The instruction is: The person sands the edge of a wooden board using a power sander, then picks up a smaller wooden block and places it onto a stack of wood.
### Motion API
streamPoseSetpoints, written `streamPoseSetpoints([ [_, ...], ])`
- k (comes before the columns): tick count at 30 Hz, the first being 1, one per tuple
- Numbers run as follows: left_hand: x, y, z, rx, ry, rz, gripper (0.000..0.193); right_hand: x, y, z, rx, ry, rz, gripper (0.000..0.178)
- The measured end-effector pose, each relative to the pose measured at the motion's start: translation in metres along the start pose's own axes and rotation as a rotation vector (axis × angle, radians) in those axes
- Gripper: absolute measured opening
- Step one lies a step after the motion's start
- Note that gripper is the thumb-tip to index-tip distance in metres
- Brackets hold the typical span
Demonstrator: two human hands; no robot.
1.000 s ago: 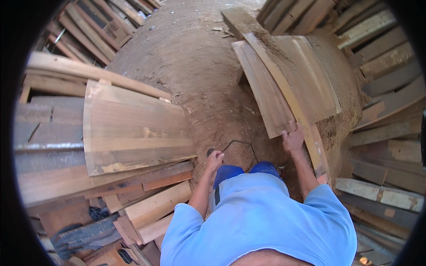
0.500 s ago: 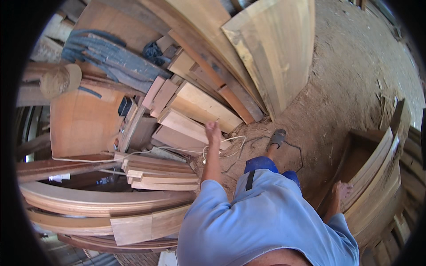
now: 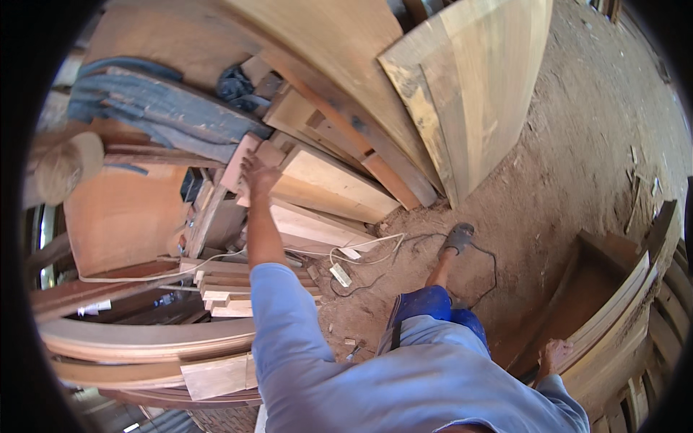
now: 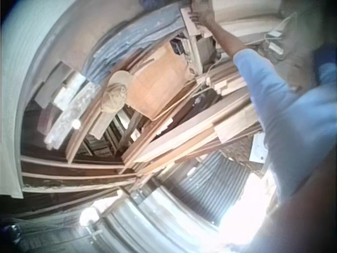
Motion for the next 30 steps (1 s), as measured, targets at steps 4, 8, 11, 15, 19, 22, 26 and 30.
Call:
streamPoseSetpoints([
  [4, 0.01, 0.003, 0.018, -0.075, 0.212, 0.006, 0.121, 0.053, -0.037, 0.016, 0.345, -0.305, 0.416, 0.074],
  [8, -0.015, -0.02, 0.005, -0.093, 0.097, 0.219, 0.104, 0.031, -0.037, 0.008, 0.306, -0.13, 0.381, 0.07],
  [11, -0.037, -0.002, -0.021, -0.046, -0.006, 0.214, 0.088, -0.028, -0.034, -0.023, 0.354, -0.176, 0.596, 0.064],
  [15, -0.024, 0.025, -0.035, 0.124, -0.089, 0.15, 0.073, -0.083, -0.021, -0.049, 0.263, -0.167, 0.535, 0.04],
  [19, -0.071, -0.004, -0.115, 0.393, -0.311, -0.132, 0.046, -0.075, -0.019, -0.053, 0.304, -0.176, 0.48, 0.05],
  [22, -0.117, -0.053, -0.204, 0.469, -0.329, -0.236, 0.046, -0.036, 0.008, -0.06, 0.721, -0.643, 0.296, 0.039],
  [26, -0.067, -0.101, -0.283, 0.428, 0.102, -0.847, 0.06, -0.039, 0.051, -0.089, 0.388, -0.446, 0.58, 0.037],
  [30, 0.009, -0.179, -0.396, 0.528, 0.843, -1.517, 0.055, -0.009, 0.094, -0.115, -0.01, -0.033, 1.27, 0.038],
])
Point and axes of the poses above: each hand's wrist, its own z-axis towards the middle knuckle, its own x-axis out of the palm, y = z × x, the point moved 7 cm from there along z, towards the middle knuckle, and after that the axes turned 8 degrees about -x, right-handed, at the moved point
